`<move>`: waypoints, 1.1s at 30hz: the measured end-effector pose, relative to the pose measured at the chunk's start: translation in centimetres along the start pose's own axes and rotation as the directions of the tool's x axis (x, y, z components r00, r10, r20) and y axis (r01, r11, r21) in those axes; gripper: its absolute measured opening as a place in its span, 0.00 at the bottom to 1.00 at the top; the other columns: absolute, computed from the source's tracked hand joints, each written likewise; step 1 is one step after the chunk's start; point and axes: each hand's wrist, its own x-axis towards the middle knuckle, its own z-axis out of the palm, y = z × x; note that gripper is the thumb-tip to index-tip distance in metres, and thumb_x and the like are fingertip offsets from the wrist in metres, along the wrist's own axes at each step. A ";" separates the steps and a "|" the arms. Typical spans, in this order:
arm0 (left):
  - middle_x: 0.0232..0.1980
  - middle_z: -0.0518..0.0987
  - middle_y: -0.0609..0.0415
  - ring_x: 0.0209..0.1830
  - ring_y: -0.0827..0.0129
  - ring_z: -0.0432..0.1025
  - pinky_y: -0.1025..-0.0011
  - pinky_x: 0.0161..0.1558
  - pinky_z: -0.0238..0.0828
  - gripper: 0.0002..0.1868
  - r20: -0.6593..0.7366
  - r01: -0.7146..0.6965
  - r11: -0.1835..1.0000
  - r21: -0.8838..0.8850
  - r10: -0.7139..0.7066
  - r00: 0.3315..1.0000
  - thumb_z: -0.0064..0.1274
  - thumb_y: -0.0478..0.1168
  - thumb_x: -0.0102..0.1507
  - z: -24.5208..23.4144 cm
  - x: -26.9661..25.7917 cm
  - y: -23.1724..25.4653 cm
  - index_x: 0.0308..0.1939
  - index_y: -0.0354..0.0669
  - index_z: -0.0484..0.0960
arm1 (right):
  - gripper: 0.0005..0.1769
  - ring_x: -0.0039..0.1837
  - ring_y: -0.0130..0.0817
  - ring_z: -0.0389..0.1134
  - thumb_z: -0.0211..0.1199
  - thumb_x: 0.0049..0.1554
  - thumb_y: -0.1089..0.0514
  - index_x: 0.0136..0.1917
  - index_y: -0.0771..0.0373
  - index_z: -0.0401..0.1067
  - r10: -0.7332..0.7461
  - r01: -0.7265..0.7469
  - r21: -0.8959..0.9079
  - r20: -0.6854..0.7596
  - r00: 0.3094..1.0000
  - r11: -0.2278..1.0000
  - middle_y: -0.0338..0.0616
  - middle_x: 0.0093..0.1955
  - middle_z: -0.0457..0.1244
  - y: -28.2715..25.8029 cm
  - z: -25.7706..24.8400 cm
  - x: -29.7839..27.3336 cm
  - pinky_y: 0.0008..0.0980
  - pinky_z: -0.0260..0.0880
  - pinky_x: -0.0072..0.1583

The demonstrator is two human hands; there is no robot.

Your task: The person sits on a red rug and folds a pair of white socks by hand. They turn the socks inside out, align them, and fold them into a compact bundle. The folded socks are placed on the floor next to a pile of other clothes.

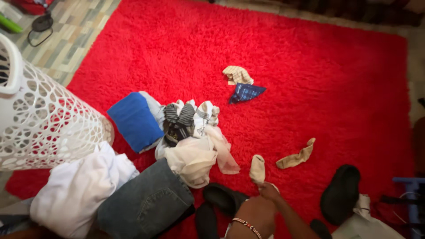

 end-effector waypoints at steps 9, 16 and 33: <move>0.40 0.82 0.39 0.44 0.45 0.76 0.49 0.47 0.71 0.07 -0.101 -0.011 0.998 -0.062 0.005 0.995 0.50 0.38 0.61 -2.7 1.5 0.5 0.38 0.42 0.83 | 0.08 0.47 0.32 0.69 0.65 0.60 0.56 0.49 0.63 0.74 0.045 0.044 0.261 -0.324 0.945 0.964 0.43 0.47 0.67 -2.1 -8.8 -3.0 0.35 0.72 0.48; 0.42 0.82 0.39 0.45 0.45 0.76 0.51 0.47 0.72 0.09 -0.260 0.036 0.971 -0.235 -0.098 0.961 0.49 0.37 0.61 -3.0 4.3 5.4 0.39 0.42 0.85 | 0.07 0.45 0.35 0.67 0.62 0.62 0.62 0.53 0.66 0.72 -0.125 0.389 0.596 -0.435 0.892 0.703 0.47 0.47 0.66 -14.1 -20.8 -11.9 0.38 0.72 0.48; 0.49 0.79 0.49 0.47 0.61 0.77 0.66 0.46 0.74 0.15 -0.618 -0.515 0.638 -0.572 0.077 0.782 0.50 0.35 0.68 -9.0 3.7 11.9 0.58 0.34 0.79 | 0.17 0.60 0.34 0.71 0.61 0.60 0.54 0.57 0.68 0.73 -0.035 0.215 0.776 -0.242 0.970 0.593 0.47 0.54 0.69 -19.0 -20.5 -24.1 0.38 0.70 0.64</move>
